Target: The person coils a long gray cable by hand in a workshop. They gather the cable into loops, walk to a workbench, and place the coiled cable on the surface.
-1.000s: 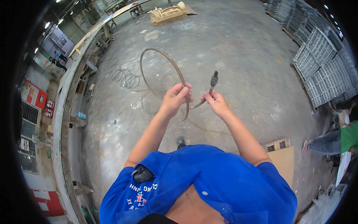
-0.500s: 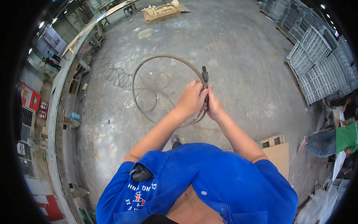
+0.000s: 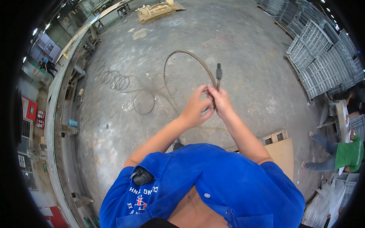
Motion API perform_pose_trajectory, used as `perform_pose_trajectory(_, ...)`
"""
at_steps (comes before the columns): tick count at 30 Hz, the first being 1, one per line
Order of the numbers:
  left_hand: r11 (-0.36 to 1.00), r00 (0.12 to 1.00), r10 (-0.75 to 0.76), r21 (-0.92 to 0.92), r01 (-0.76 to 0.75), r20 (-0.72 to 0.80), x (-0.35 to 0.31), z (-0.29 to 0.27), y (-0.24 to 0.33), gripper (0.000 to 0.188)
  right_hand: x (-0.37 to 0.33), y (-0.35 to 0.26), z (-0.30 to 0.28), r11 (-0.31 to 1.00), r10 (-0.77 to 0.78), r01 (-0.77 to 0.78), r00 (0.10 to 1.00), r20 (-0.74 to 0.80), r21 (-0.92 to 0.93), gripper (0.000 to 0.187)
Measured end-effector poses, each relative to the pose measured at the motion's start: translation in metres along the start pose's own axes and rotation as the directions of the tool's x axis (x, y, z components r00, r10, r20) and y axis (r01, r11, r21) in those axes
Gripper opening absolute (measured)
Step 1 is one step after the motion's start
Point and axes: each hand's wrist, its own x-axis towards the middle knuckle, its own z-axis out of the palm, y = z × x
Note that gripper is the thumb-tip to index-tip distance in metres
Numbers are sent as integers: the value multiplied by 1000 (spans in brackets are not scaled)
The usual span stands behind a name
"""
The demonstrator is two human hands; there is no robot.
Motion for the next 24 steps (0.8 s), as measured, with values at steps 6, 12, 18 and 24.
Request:
perform_pose_trajectory(6,318,325,-682,-135,938,654,-88,6,-61,42,1,-40,-52,862,-28,44,999,-40,505,36)
perform_pose_trajectory(12,-550,346,-687,-769,326,639,-113,46,-127,68,-36,-63,-70,851,-78,63,997,7,521,39)
perform_pose_trajectory(18,-400,194,-908,-908,-128,372,-90,-14,-238,33,-73,-67,-148,894,-131,244,944,-301,375,37)
perform_pose_trajectory(24,122,226,-974,-853,507,-5,-69,-102,-212,16,-96,-74,-206,956,-110,231,852,-512,178,36)
